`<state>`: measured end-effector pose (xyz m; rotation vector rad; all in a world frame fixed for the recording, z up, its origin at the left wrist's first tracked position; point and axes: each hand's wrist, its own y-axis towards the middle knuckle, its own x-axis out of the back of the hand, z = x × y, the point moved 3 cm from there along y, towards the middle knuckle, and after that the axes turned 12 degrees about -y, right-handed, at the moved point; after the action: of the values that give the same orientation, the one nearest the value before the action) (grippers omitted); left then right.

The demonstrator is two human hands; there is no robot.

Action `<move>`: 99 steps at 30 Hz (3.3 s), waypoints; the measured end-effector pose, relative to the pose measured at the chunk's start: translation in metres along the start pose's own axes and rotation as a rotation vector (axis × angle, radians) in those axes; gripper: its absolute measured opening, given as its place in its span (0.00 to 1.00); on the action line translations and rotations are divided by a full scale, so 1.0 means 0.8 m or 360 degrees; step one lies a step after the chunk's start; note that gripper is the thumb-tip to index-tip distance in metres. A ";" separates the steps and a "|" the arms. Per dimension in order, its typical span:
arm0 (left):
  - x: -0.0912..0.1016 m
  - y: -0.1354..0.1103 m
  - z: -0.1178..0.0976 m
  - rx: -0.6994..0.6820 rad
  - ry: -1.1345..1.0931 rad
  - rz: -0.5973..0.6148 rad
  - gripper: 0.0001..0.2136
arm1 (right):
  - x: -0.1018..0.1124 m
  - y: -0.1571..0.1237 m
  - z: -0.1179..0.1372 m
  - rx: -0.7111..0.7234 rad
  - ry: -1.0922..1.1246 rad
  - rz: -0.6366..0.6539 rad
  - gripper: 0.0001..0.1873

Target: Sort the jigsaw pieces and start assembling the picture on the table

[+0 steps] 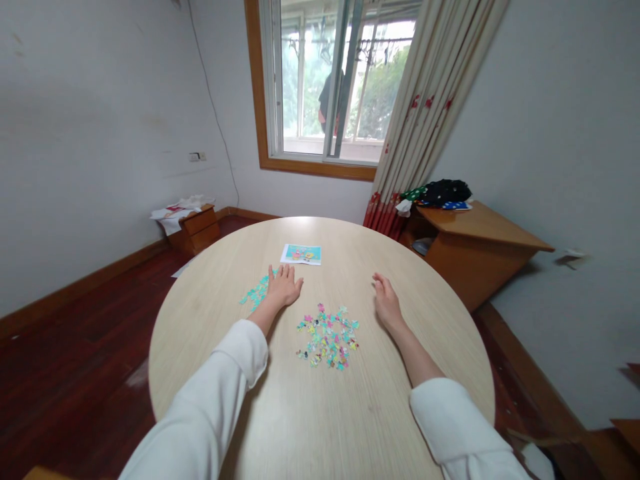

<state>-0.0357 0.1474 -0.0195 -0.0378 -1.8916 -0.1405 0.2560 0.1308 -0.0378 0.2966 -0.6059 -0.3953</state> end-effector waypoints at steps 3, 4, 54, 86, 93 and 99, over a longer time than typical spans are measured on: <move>0.002 -0.005 0.016 0.0014 0.0003 0.0012 0.32 | 0.000 0.000 0.000 -0.0014 0.0012 0.0005 0.29; 0.003 -0.007 0.021 0.0018 0.0012 0.0016 0.33 | 0.000 -0.001 -0.001 -0.0019 0.0015 0.0007 0.29; 0.049 -0.174 0.031 -0.0330 0.0237 0.0113 0.33 | -0.004 0.000 -0.005 0.0003 0.0064 0.0022 0.29; -0.030 -0.120 -0.144 -0.0351 -0.0188 0.0229 0.30 | -0.008 -0.002 0.001 0.0060 0.0015 0.0056 0.27; -0.033 -0.077 -0.136 -0.0289 -0.0152 0.0235 0.30 | -0.007 -0.002 0.003 0.0060 0.0019 0.0036 0.24; -0.033 -0.058 -0.133 -0.0290 -0.0085 0.0175 0.33 | -0.008 -0.002 0.001 0.0074 0.0034 0.0041 0.23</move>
<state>0.0689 0.0905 -0.0147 -0.2716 -1.9203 -0.2382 0.2504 0.1321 -0.0404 0.3369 -0.5983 -0.3530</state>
